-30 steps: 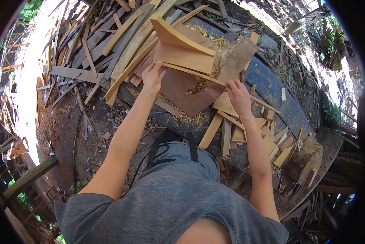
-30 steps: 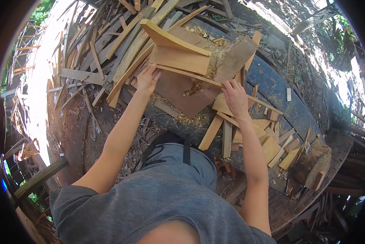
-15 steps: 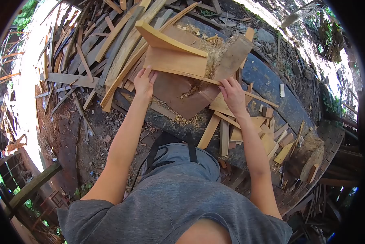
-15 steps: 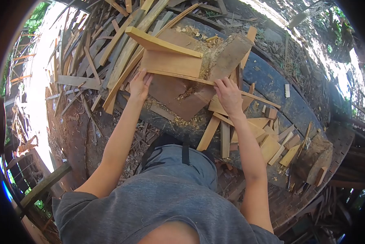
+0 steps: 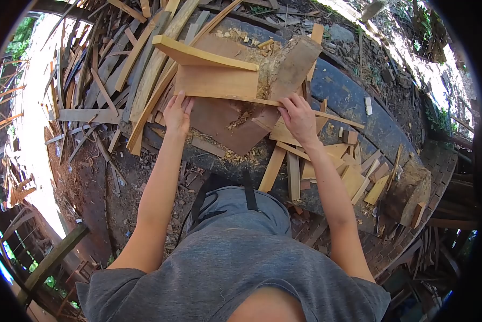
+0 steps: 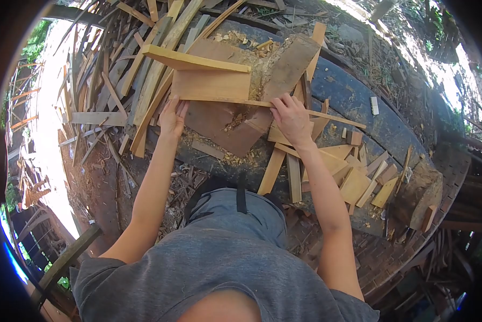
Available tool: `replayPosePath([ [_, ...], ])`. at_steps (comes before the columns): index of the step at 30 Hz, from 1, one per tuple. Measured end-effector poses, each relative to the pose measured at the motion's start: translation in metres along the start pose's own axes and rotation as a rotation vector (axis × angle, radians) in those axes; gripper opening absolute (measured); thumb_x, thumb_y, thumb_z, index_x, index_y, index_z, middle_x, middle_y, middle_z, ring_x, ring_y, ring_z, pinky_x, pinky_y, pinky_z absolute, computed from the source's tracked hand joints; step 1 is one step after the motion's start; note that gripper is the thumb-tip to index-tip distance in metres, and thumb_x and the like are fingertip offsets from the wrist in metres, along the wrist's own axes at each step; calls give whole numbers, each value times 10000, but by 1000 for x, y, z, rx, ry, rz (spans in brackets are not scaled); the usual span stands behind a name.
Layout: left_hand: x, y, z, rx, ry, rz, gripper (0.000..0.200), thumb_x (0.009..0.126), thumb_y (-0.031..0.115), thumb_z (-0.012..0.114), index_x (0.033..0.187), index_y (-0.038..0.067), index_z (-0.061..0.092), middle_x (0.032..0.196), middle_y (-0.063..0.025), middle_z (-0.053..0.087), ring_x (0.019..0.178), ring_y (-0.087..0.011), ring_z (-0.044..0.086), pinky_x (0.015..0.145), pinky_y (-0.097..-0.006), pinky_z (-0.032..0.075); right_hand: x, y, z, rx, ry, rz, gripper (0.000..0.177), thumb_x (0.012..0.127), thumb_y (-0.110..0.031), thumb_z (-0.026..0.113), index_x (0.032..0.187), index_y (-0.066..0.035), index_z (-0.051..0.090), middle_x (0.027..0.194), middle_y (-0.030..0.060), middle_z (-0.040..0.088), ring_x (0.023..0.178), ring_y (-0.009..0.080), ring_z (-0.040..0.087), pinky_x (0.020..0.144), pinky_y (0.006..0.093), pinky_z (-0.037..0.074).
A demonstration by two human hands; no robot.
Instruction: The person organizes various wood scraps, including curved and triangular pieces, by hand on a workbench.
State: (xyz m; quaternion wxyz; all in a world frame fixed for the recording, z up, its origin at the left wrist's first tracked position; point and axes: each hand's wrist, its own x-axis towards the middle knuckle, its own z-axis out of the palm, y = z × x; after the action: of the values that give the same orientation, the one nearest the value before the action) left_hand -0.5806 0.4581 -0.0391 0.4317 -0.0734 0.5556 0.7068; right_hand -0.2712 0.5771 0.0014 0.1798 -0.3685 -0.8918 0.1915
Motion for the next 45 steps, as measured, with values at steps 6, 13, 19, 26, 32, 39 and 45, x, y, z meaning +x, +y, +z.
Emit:
replayPosePath([
  [6,-4,0,6,-2,26,44,381,867,58,634,1195,-16,455,1120,-138,563,1055,-278,579,946,-407,502,2,-3,2,-21,23,-45,165,780,-128,659,927,-99,593,875,51,537,823,242,550,714,359,458],
  [13,-3,-1,5,8,32,43,407,866,56,635,1228,28,452,1143,-119,555,1059,-286,574,938,-409,492,12,-24,9,-29,72,-48,189,785,-176,666,955,-117,607,871,34,554,867,235,553,788,364,421],
  [19,-4,-1,4,-9,17,40,430,865,53,638,1244,19,438,1156,-116,543,1063,-291,572,931,-416,493,18,-33,25,-34,94,-59,181,785,-189,666,941,-119,608,881,33,566,877,231,557,811,372,411],
  [26,-5,-1,5,13,24,57,425,870,48,628,1250,4,443,1162,-116,546,1049,-291,580,926,-409,497,17,-31,30,-4,87,-31,174,787,-162,656,952,-126,616,874,32,565,867,238,557,796,370,416],
  [32,-8,-7,8,126,-42,176,338,921,96,563,1228,-25,487,1135,-110,566,1034,-240,574,914,-391,504,15,-30,34,8,100,-23,167,783,-158,656,943,-118,631,857,38,561,838,240,553,755,363,428],
  [39,0,-20,6,302,-29,316,432,947,136,516,1315,-61,403,1237,-148,485,1002,-231,586,854,-351,544,16,-30,32,35,84,6,164,786,-165,656,945,-124,644,857,34,564,829,242,550,745,366,433],
  [45,-10,-13,11,409,31,352,476,941,144,525,1343,-61,374,1264,-174,454,1008,-235,589,822,-335,559,16,-26,35,45,93,-18,152,799,-173,654,945,-131,654,851,24,564,828,236,546,737,367,429],
])
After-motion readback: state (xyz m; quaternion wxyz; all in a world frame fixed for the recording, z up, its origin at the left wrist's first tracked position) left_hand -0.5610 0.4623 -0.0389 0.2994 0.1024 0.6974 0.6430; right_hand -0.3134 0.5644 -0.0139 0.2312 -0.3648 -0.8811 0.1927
